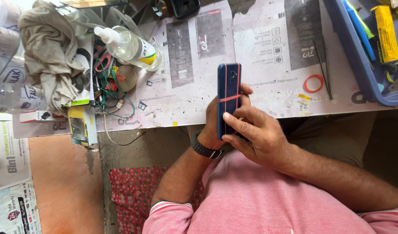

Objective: The person secures a smartphone with multiple rubber bands while seated at a cluttered workbench. They repeatedly wrap and adjust the bands around the phone, then briefly inspect the device before placing it on the table.

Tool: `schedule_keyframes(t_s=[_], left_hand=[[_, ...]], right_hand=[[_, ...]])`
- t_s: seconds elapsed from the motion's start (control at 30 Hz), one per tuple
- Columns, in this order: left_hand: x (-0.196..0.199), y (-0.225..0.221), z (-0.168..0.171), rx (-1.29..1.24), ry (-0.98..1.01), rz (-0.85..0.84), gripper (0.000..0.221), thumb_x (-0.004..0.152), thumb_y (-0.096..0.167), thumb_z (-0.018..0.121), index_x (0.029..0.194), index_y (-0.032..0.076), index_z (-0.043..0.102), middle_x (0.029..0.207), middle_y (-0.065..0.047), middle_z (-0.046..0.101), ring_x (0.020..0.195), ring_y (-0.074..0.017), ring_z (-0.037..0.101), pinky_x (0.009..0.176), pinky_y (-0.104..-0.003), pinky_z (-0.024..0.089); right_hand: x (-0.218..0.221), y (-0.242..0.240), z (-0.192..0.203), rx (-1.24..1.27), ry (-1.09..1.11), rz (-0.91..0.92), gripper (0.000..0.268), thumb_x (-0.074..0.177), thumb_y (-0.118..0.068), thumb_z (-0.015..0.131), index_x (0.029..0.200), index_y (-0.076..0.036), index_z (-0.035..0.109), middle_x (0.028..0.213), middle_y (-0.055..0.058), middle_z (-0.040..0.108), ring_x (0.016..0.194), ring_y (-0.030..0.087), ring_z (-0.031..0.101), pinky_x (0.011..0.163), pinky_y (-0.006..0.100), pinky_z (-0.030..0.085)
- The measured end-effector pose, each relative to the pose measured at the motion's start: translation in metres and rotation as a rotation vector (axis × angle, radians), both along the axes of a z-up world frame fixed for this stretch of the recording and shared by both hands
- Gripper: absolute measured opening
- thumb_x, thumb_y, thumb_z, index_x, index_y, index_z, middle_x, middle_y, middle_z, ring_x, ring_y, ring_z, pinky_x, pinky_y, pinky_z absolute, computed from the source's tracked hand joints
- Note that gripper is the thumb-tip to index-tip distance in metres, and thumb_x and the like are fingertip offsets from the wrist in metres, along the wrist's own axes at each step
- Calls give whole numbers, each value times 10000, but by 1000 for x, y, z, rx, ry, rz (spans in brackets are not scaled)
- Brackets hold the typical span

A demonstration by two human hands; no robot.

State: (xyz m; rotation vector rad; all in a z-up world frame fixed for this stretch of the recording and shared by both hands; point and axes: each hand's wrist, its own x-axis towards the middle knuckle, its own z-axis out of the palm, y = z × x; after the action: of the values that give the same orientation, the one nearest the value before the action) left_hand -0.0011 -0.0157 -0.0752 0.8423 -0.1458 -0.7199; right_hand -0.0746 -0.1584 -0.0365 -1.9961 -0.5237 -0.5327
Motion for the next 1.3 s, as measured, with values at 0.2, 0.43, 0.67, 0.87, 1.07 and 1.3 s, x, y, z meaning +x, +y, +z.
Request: schedule_keyframes(t_s=[0.2, 0.43, 0.67, 0.87, 1.07, 1.3], left_hand=[[-5, 3, 10, 58, -38, -35, 552, 1119, 481, 418, 1306, -21, 553, 900, -32, 600, 702, -74, 562, 583, -213, 481], [-8, -1, 3, 199, -21, -7, 528, 1128, 464, 401, 1282, -6, 586, 873, -31, 600, 669, -80, 560, 545, -223, 480], [11, 8, -1, -181, 129, 0, 382, 1153, 341, 513, 1273, -20, 547, 867, -73, 627, 644, -166, 620, 593, -293, 523], [28, 8, 27, 154, -68, 120, 322, 1042, 47, 573, 1332, -79, 518, 1103, -127, 701, 909, -163, 692, 827, -310, 600], [46, 9, 41, 618, -523, -7, 345, 1028, 67, 604, 1352, -50, 583, 1094, -133, 741, 958, -175, 694, 868, -295, 580], [74, 10, 48, 1216, -977, -108, 363, 921, 232, 703, 1227, 40, 673, 964, -202, 749, 896, -366, 732, 788, -456, 549]], right_hand=[[6, -5, 10, -145, -68, -75, 683, 753, -265, 912, 1322, -56, 599, 1015, 115, 651, 803, 260, 613, 682, 443, 470], [15, -15, 17, -60, -71, 3, 643, 825, -208, 872, 1367, -26, 575, 1107, 153, 654, 929, 286, 641, 793, 426, 537], [-3, -80, 9, -285, 160, -170, 269, 872, 46, 718, 1137, 9, 689, 1101, 195, 701, 911, 370, 713, 771, 438, 597], [9, -131, 15, -761, 205, -432, 234, 929, -36, 707, 1159, -38, 747, 1105, 129, 696, 914, 316, 707, 736, 417, 586], [30, -125, -15, -1059, 292, -461, 60, 873, -111, 714, 922, -77, 716, 1001, 100, 660, 866, 255, 701, 654, 377, 567], [27, -131, -6, -617, 300, -385, 71, 961, -68, 720, 1017, -27, 737, 995, 150, 714, 894, 323, 703, 787, 408, 574]])
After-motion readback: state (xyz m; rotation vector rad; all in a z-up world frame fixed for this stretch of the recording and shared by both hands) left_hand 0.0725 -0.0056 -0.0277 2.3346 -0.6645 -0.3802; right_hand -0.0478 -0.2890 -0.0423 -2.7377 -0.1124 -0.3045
